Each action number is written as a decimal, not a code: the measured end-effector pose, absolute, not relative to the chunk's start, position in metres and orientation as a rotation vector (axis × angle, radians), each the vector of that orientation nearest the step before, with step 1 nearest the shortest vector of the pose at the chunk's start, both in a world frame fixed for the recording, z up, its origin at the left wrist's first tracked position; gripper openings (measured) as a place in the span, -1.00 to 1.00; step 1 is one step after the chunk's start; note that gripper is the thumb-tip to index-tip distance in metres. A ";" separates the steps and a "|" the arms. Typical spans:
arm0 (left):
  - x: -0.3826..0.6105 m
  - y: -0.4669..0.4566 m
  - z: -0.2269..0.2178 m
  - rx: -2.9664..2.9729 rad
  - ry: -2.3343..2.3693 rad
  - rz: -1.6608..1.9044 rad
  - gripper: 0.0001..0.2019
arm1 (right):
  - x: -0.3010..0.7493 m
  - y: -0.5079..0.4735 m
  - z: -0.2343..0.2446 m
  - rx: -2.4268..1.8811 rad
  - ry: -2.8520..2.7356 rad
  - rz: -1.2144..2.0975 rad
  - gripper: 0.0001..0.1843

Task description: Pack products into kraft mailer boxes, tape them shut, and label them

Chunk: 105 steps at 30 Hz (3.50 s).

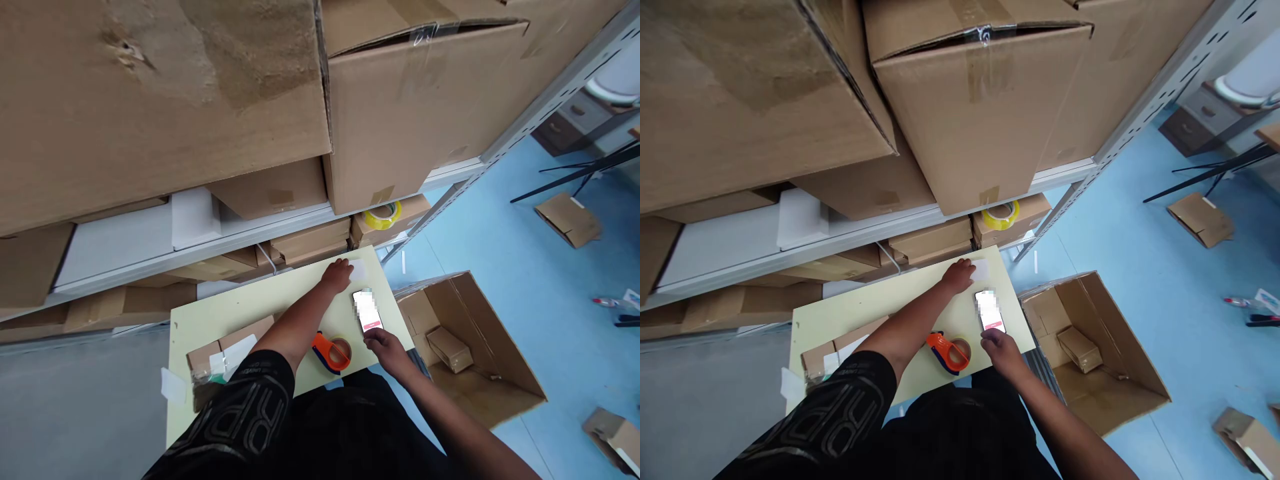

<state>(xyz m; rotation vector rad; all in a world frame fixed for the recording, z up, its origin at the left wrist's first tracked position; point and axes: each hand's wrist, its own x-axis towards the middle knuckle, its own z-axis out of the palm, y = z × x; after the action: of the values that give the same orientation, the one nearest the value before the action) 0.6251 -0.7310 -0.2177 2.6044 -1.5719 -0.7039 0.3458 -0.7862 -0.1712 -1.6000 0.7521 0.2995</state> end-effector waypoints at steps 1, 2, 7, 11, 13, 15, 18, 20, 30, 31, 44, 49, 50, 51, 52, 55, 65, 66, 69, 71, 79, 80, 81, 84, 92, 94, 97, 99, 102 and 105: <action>0.626 -0.731 -0.217 2.601 -1.578 -0.705 -0.71 | 0.345 -0.786 -0.170 -1.643 0.744 0.303 -0.64; 0.626 -0.730 -0.216 2.598 -1.584 -0.705 -0.72 | 0.345 -0.785 -0.168 -1.718 0.723 0.308 -0.65; 0.622 -0.726 -0.215 2.597 -1.586 -0.687 -0.73 | 0.353 -0.761 -0.169 -2.226 0.224 0.416 -0.69; 0.618 -0.724 -0.215 2.595 -1.577 -0.702 -0.77 | 0.368 -0.735 -0.183 -2.355 -0.125 0.462 -0.64; 0.617 -0.723 -0.215 2.596 -1.561 -0.713 -0.78 | 0.373 -0.729 -0.187 -2.401 -0.170 0.455 -0.67; 0.617 -0.722 -0.214 2.595 -1.537 -0.721 -0.77 | 0.374 -0.726 -0.187 -2.438 -0.158 0.449 -0.71; 0.617 -0.722 -0.213 2.581 -1.493 -0.733 -0.76 | 0.374 -0.723 -0.184 -2.505 -0.116 0.426 -0.71; 0.616 -0.721 -0.210 2.568 -1.459 -0.736 -0.77 | 0.375 -0.718 -0.185 -2.578 -0.114 0.417 -0.73; 0.582 -0.631 -0.127 2.317 -1.193 -0.624 -0.74 | 0.362 -0.686 -0.206 -2.783 -0.093 0.288 -0.58; 0.576 -0.613 -0.117 2.293 -1.169 -0.600 -0.74 | 0.358 -0.683 -0.208 -2.786 -0.105 0.262 -0.51; 0.526 -0.424 -0.066 2.241 -0.921 -0.380 -0.78 | 0.360 -0.667 -0.182 -2.823 0.274 -0.012 -0.69; 0.511 -0.365 -0.064 2.237 -0.721 -0.255 -0.79 | 0.426 -0.672 -0.082 -2.678 0.126 -0.367 -0.59; 0.507 -0.354 -0.064 2.238 -0.678 -0.242 -0.79 | 0.448 -0.666 -0.058 -2.660 0.065 -0.421 -0.59; 0.502 -0.344 -0.064 2.239 -0.641 -0.236 -0.79 | 0.471 -0.657 -0.033 -2.653 0.001 -0.473 -0.59; 0.497 -0.335 -0.064 2.241 -0.614 -0.234 -0.79 | 0.495 -0.646 -0.010 -2.660 -0.067 -0.510 -0.58; 0.482 -0.316 -0.065 2.247 -0.570 -0.238 -0.80 | 0.567 -0.603 0.050 -2.716 -0.266 -0.566 -0.59; 0.441 -0.285 -0.065 2.203 -0.464 -0.154 -0.79 | 0.713 -0.510 0.091 -3.032 -0.445 -0.302 -0.66; 0.438 -0.282 -0.064 2.205 -0.450 -0.154 -0.78 | 0.719 -0.509 0.087 -3.039 -0.423 -0.286 -0.65; 0.433 -0.275 -0.063 2.220 -0.408 -0.172 -0.78 | 0.727 -0.509 0.082 -3.030 -0.377 -0.262 -0.62; 0.433 -0.274 -0.063 2.227 -0.393 -0.187 -0.77 | 0.724 -0.512 0.083 -2.991 -0.367 -0.304 -0.61; 0.467 -0.313 -0.052 2.233 -0.647 -0.233 -0.80 | 0.587 -0.579 0.049 -2.465 -0.283 -0.500 -0.68; 0.475 -0.324 -0.050 2.239 -0.705 -0.264 -0.80 | 0.557 -0.592 0.032 -2.380 -0.217 -0.426 -0.71; 0.483 -0.337 -0.047 2.246 -0.762 -0.292 -0.80 | 0.527 -0.605 0.012 -2.291 -0.108 -0.362 -0.72; 0.508 -0.388 -0.043 2.268 -0.940 -0.369 -0.77 | 0.440 -0.638 -0.050 -2.106 0.197 -0.126 -0.72; 0.558 -0.581 -0.089 2.439 -1.358 -0.658 -0.76 | 0.313 -0.700 -0.137 -1.998 0.559 0.215 -0.67; 0.568 -0.623 -0.111 2.516 -1.369 -0.690 -0.78 | 0.304 -0.712 -0.142 -1.960 0.586 0.224 -0.69; 0.582 -0.672 -0.142 2.595 -1.352 -0.703 -0.76 | 0.298 -0.729 -0.147 -1.925 0.609 0.239 -0.70; 0.589 -0.698 -0.160 2.636 -1.344 -0.707 -0.74 | 0.296 -0.738 -0.149 -1.919 0.606 0.255 -0.71; 0.594 -0.729 -0.182 2.684 -1.334 -0.719 -0.71 | 0.291 -0.751 -0.153 -1.898 0.606 0.264 -0.71; 0.594 -0.755 -0.199 2.736 -1.298 -0.719 -0.58 | 0.286 -0.761 -0.157 -1.864 0.624 0.267 -0.71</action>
<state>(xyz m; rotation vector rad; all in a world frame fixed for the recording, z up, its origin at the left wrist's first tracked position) 0.5937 -0.7554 -0.1986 2.7364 -1.2975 -0.7195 0.2856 -0.7611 -0.1573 -1.8643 0.6244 0.2666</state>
